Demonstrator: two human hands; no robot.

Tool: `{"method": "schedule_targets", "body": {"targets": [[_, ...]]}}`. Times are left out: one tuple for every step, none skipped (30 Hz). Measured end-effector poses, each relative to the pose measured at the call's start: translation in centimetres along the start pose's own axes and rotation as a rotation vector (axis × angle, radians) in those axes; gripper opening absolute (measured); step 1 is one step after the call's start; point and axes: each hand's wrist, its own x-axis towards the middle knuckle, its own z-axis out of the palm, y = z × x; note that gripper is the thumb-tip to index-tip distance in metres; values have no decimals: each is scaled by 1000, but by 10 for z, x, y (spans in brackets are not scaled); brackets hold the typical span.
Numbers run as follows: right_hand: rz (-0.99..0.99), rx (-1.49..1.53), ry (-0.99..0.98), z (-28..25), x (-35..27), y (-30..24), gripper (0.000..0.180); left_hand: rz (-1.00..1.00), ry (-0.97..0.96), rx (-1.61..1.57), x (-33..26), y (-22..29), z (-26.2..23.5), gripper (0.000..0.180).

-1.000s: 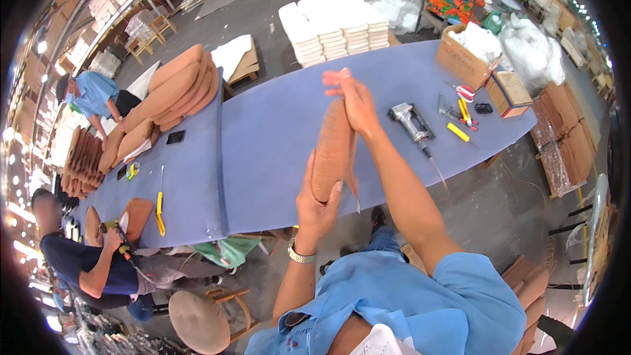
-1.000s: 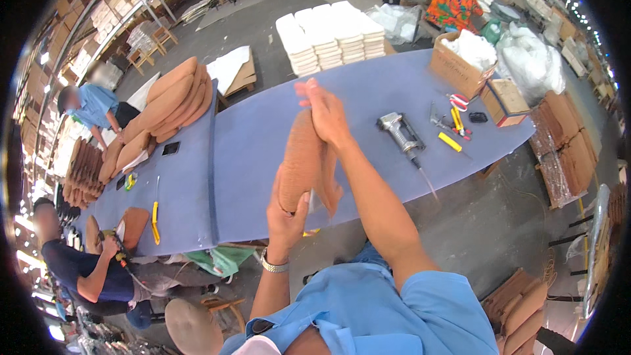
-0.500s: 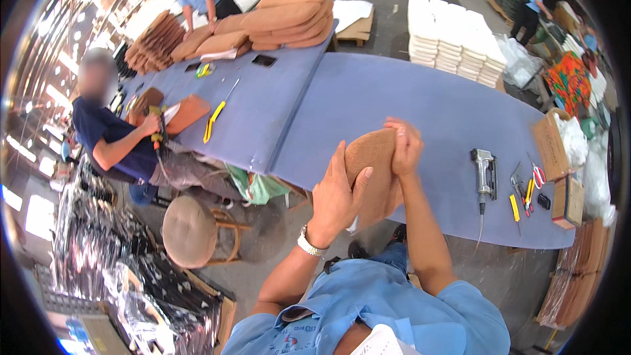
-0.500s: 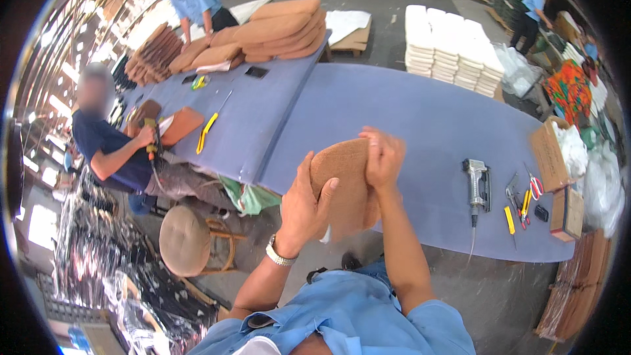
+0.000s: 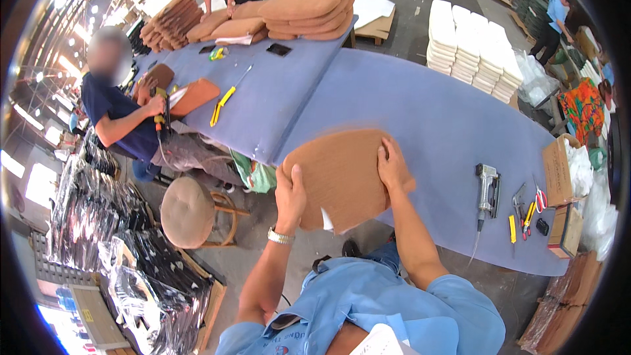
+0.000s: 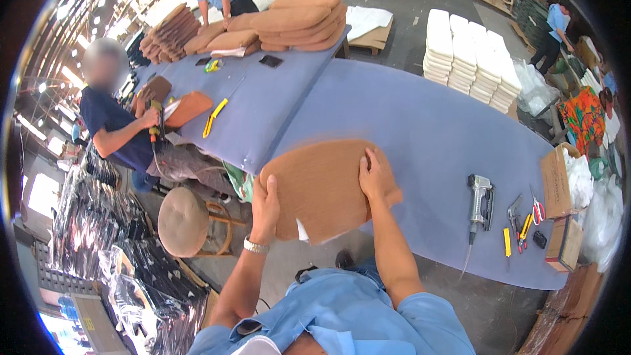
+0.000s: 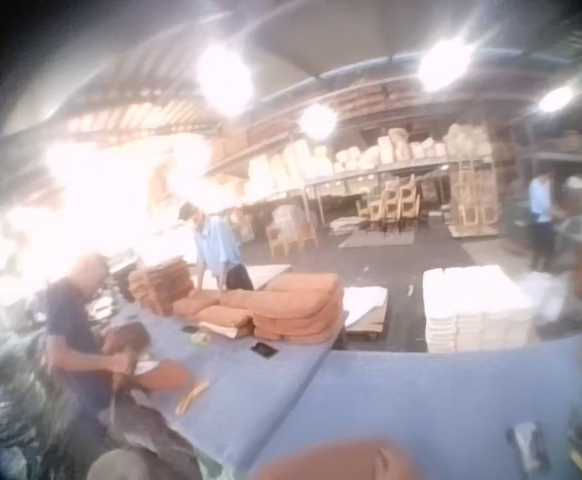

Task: The person assembles cushion covers by wrapping fabric around foam inserts, securing them with a staple gun, and trimming excess fabric with a utility knife. The person handles multiple cushions one at a time, repeating the wrapping, stapling, and trimming steps.

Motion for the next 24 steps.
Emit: {"method": "schedule_targets", "body": {"targets": [[31,-5,-56,-3,0,-3,45,-31,10,-17,1,-18,1,58],[81,-35,-84,-5,-1,-6,45,-61,28,-28,1,-35,-2,59],[131,-68,-108,-11,-2,-2,45,-90,42,-42,0,-48,-4,59],[185,-102,-133,-18,-5,7,46,-120,65,-9,-2,-58,-6,60],[147,-137,-74,-20,-7,30,47,-150,84,21,-6,-64,-4,61],[110,-177,-8,-20,-5,59,48,-179,99,44,-8,-69,0,62],[118,-169,7,-21,-7,77,48,-222,104,84,-10,-74,-1,63],[125,-166,18,-22,-8,93,49,-269,110,122,-12,-79,-1,64],[132,-164,23,-23,-9,102,50,-323,120,162,-15,-86,-1,66],[167,-208,4,-23,-12,99,51,-356,126,202,-18,-94,-3,67],[201,-253,-14,-20,-15,95,51,-390,133,242,-19,-102,-6,68],[234,-302,-36,-20,-16,88,52,-429,140,280,-23,-110,-8,69],[244,-327,-46,-22,-13,85,50,-448,162,292,-28,-117,-7,71],[254,-352,-56,-24,-9,83,49,-468,184,303,-33,-122,-5,72],[262,-379,-66,-29,-3,84,48,-490,206,313,-38,-128,-3,73],[293,-349,-109,-38,14,101,46,-509,217,309,-40,-131,7,73],[325,-320,-152,-45,36,119,45,-510,208,277,-41,-134,15,73],[359,-291,-202,-56,52,137,43,-517,202,249,-46,-141,21,73],[338,-284,-221,-61,59,134,43,-527,215,231,-52,-147,21,73],[318,-278,-237,-65,64,132,42,-592,269,107,-59,-158,27,73],[308,-268,-246,-73,68,132,42,-590,252,53,-70,-162,39,74],[295,-257,-268,-82,71,133,43,-584,232,11,-79,-166,46,76],[283,-247,-288,-93,78,135,44,-578,210,-31,-87,-168,54,77],[275,-233,-306,-103,82,137,46,-647,232,-52,-97,-171,68,80]]}}
